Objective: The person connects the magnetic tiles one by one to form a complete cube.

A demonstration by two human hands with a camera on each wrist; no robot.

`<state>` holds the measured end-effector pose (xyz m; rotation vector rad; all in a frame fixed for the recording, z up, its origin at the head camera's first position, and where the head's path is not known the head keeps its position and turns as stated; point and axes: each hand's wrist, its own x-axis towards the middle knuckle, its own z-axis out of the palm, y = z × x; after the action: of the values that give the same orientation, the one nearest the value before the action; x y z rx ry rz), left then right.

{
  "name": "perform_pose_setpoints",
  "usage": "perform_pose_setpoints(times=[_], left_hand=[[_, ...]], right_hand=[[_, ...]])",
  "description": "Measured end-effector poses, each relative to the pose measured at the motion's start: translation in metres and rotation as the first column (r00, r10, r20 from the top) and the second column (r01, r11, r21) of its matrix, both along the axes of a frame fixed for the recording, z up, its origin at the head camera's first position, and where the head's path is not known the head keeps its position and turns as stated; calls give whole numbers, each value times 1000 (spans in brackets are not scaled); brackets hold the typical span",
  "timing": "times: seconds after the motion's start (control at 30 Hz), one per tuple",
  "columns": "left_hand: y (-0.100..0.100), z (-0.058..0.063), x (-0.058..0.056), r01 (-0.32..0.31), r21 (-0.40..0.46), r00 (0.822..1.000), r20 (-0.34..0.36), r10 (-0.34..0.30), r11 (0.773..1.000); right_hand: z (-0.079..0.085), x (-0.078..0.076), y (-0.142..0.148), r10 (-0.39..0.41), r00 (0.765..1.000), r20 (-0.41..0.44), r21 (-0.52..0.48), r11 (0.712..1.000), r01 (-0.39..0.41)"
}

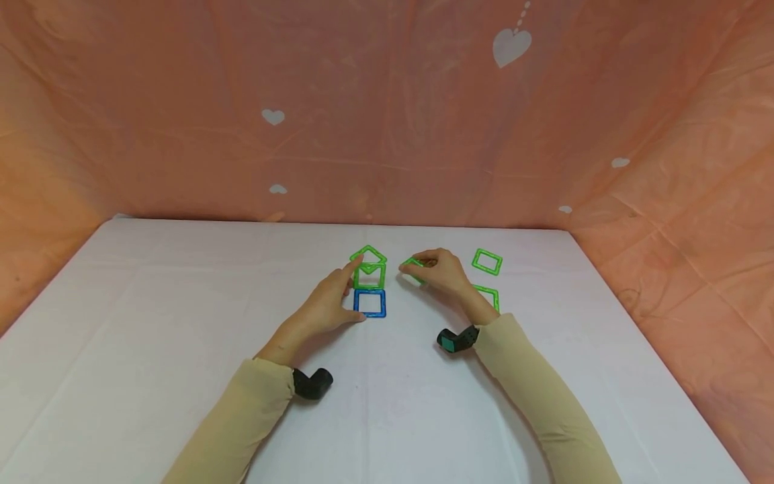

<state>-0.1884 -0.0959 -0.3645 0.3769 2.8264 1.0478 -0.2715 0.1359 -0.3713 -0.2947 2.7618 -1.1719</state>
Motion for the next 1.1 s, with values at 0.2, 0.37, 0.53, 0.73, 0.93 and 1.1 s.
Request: perform_pose_setpoints(times=[0.2,0.37,0.53,0.73,0.93,1.1], left_hand=[[-1,-1,-1,9,2,1000,-6,-9,1000],[-2,-1,-2,13,1,1000,-12,-13,1000],[-2,0,-2,12,1,1000,-9,-12,1000],[-1,0,-1,10,-2,1000,-9,-10,1000],[-1,0,0,7,-4,1000,-11,-7,1000],[-1,1,1,6,1,1000,-7,-6,1000]], right_hand=[[1,3,-1,2,1000,1,-30,1000,-2],[5,6,-3,12,1000,-13,-63,998,-13],[7,10,-4,33,999,-29,-90,995,-35],[6,15,-4,61,997,-46,-108,992,-66],[5,18,-5,71,997,-27,-178,981,-74],[6,23,-6,105,994,12,-244,965,-98]])
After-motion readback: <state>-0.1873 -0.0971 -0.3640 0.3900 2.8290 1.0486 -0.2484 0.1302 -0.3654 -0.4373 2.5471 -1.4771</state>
